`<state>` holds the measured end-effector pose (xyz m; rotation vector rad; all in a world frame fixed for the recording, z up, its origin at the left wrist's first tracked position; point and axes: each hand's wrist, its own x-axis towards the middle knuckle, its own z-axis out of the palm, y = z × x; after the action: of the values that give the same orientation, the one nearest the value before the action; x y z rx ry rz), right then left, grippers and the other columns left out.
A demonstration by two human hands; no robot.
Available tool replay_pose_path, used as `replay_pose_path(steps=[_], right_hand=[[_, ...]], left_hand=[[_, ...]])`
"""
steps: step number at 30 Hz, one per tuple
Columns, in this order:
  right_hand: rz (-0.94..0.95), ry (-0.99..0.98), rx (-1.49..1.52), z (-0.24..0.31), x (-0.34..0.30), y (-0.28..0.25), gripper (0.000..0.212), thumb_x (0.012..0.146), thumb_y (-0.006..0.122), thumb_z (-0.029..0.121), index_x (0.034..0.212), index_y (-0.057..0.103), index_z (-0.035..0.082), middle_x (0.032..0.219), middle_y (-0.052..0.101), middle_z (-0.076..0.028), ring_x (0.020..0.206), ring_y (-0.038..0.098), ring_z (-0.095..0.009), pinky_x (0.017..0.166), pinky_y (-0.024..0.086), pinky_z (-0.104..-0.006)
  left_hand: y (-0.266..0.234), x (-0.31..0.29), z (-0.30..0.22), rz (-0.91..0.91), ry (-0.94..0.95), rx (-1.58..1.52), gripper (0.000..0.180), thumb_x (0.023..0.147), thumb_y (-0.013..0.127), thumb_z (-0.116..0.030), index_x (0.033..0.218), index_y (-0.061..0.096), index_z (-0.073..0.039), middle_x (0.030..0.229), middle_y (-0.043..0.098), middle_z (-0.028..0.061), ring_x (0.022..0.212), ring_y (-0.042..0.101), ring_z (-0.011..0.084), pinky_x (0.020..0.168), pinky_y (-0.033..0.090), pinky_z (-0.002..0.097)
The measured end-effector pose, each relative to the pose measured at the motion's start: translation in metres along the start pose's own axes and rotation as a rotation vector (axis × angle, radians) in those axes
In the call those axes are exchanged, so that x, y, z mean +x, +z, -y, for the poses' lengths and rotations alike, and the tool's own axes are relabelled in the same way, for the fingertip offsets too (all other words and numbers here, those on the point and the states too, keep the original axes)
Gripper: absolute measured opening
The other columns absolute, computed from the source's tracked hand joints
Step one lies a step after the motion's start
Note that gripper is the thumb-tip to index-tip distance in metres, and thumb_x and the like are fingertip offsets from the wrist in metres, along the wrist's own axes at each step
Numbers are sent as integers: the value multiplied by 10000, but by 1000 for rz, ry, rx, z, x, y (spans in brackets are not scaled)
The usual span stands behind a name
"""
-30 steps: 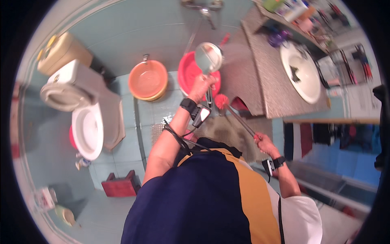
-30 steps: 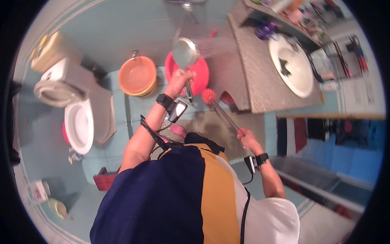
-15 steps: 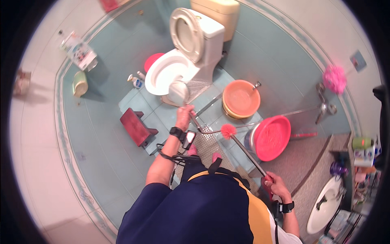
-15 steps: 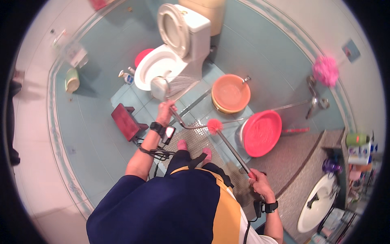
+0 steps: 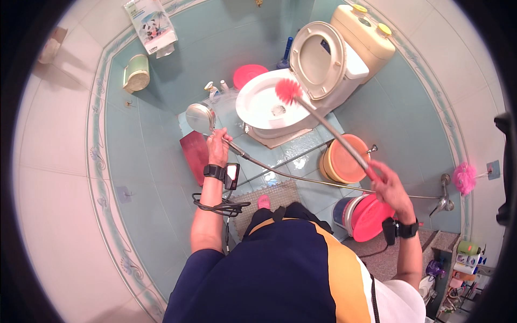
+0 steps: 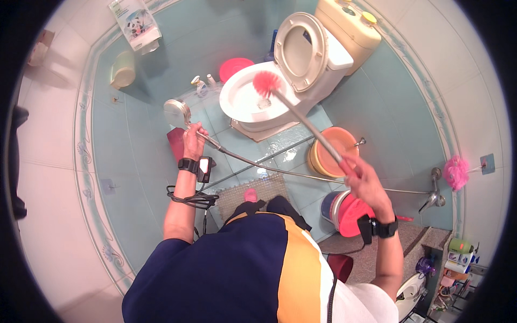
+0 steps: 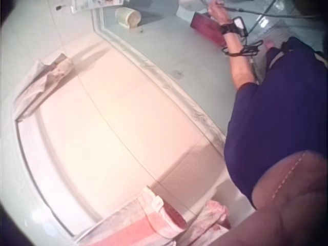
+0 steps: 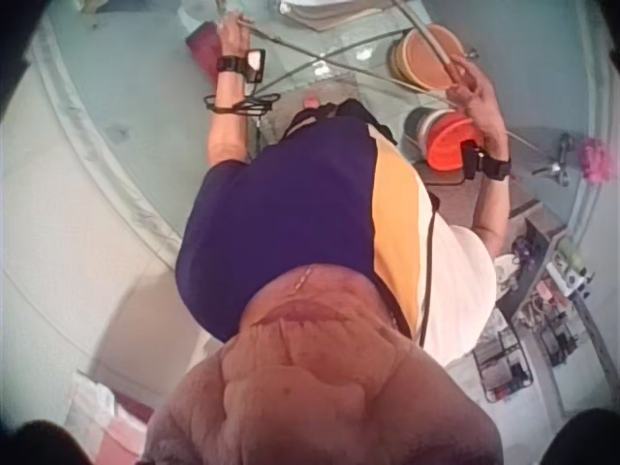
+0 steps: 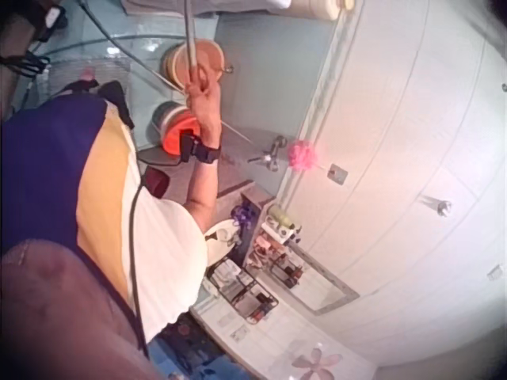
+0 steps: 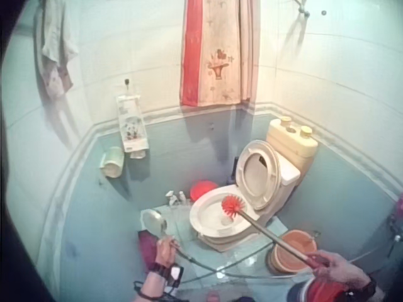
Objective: The person wipes the sink and toilet tank with a cloth, scrubs the toilet bowl with a brush, and rinses the brush and floor using a handheld shower head. They then rinse the cloth in the sink and wring it out.
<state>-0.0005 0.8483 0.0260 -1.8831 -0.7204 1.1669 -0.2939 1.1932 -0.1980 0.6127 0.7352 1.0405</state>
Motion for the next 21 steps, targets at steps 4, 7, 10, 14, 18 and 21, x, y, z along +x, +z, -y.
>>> replay_pose_path(steps=[4,7,10,14,18,21], right_hand=[[-48,-114,-16,50,88,33,474,798,500,30,1269,461,51,709,523,-17,450,425,-47,386,325,-198],[-73,-96,-4,89,164,49,490,783,529,55,1268,458,41,735,541,-41,448,434,-63,384,325,-210],[-94,-82,2,120,242,69,529,771,538,48,1289,432,40,739,549,-51,449,431,-76,384,326,-226],[-49,-49,88,146,351,83,479,772,526,33,1243,441,35,742,554,-51,475,436,-87,393,331,-239],[-58,16,86,163,468,83,328,773,511,37,1100,483,44,719,546,-48,489,451,-98,391,350,-250],[-60,51,122,184,549,76,164,781,510,40,942,524,66,659,541,-52,445,453,-111,370,363,-258]], left_hand=[[4,26,-22,76,-16,-127,95,841,596,-63,776,527,-77,658,539,15,593,550,132,616,496,292],[33,48,-24,184,-52,-151,107,862,572,-66,775,513,-88,676,530,31,640,544,163,692,488,336],[64,76,-19,250,-78,-162,111,867,560,-61,767,516,-83,675,536,38,646,551,167,686,485,331],[104,118,-10,339,-133,-180,110,866,538,-29,764,509,-60,672,539,52,653,558,171,664,469,308],[139,157,-2,325,-243,-74,81,855,561,-32,835,490,-65,678,539,50,650,556,168,656,465,302],[162,184,-9,336,-343,41,81,857,556,-30,811,500,-66,692,550,54,667,564,162,659,460,290]])
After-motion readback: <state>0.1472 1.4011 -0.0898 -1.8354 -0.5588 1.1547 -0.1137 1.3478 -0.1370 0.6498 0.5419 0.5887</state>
